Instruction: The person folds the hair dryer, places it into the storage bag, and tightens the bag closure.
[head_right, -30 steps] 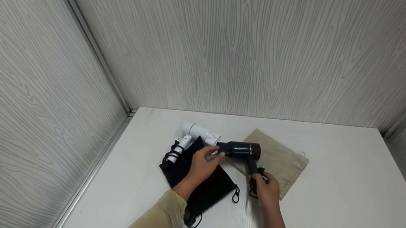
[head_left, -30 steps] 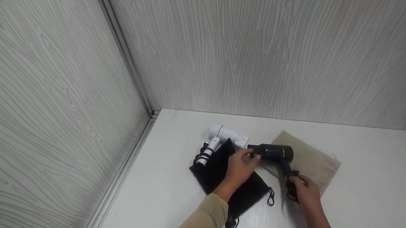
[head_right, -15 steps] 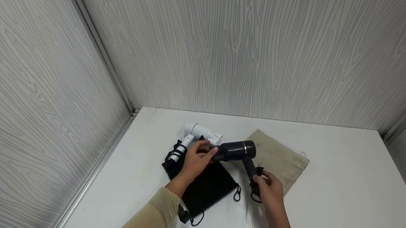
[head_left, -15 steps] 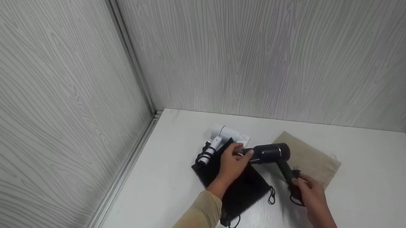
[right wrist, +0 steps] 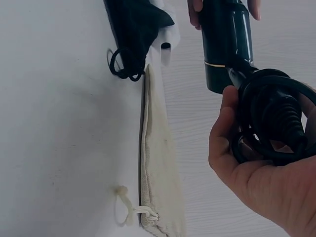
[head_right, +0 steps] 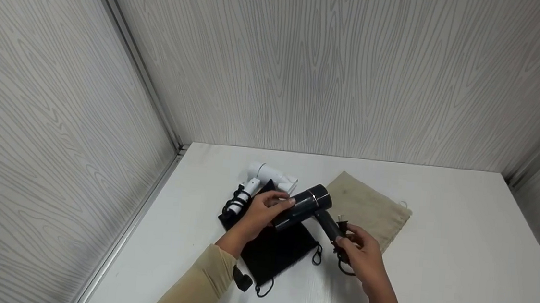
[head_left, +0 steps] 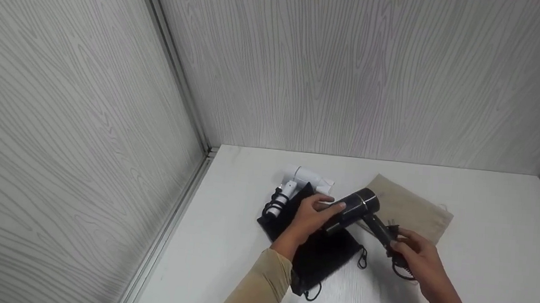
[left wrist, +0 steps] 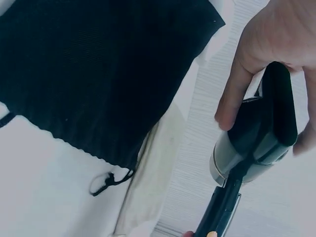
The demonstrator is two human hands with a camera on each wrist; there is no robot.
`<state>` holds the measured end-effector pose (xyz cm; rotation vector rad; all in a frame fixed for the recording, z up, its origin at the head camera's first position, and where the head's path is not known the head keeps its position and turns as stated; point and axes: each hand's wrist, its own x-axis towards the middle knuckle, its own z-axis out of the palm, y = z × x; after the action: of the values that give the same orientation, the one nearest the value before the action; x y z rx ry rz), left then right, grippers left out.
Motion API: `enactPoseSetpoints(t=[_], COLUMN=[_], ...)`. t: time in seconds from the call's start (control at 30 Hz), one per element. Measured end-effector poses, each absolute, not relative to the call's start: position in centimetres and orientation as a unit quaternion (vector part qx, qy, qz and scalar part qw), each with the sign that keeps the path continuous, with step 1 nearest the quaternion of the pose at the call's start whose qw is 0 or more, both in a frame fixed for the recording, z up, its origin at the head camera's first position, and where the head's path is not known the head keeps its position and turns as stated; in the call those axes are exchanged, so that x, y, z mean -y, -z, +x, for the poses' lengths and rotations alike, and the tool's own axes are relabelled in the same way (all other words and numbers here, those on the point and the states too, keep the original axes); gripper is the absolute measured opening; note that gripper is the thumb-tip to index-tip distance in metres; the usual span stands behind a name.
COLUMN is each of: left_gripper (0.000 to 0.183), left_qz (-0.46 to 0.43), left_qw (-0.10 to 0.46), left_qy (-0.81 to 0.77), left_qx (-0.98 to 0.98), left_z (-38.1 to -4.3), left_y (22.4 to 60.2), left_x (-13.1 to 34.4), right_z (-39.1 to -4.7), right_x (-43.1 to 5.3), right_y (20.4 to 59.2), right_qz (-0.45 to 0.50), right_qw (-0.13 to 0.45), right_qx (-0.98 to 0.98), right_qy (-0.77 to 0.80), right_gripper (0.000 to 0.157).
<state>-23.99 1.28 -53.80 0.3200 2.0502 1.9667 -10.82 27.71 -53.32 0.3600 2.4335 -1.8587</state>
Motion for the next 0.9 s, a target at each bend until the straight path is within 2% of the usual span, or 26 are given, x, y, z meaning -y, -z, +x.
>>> enactPoseSetpoints(t=[0.13, 0.23, 0.6, 0.8, 0.9], left_gripper=[0.044, 0.041, 0.034, 0.037, 0.046], left_qz=[0.110, 0.109, 0.119, 0.093, 0.086], left_qw=[0.184, 0.190, 0.098, 0.048, 0.027], left_qy=[-0.673, -0.670, -0.706, -0.717, -0.707], left_qx=[-0.707, -0.709, -0.691, -0.689, -0.702], left_z=[-23.7, -23.3, -20.9, -19.7, -18.5], left_y=[53.4, 53.2, 52.1, 52.5, 53.1], left_x=[-0.7, -0.8, -3.2, -4.4, -5.5], right_z=[-10.4, -10.3, -9.9, -10.0, -10.4], right_x=[-27.8, -27.9, -27.2, -25.8, -24.1], right_y=[52.8, 52.6, 52.2, 51.6, 51.9], right_qz=[0.099, 0.098, 0.148, 0.174, 0.199], right_qw=[0.026, 0.026, -0.006, -0.061, -0.092], right_qx=[-0.790, -0.790, -0.779, -0.765, -0.727], right_qy=[0.605, 0.605, 0.609, 0.617, 0.650], right_gripper=[0.054, 0.055, 0.053, 0.049, 0.051])
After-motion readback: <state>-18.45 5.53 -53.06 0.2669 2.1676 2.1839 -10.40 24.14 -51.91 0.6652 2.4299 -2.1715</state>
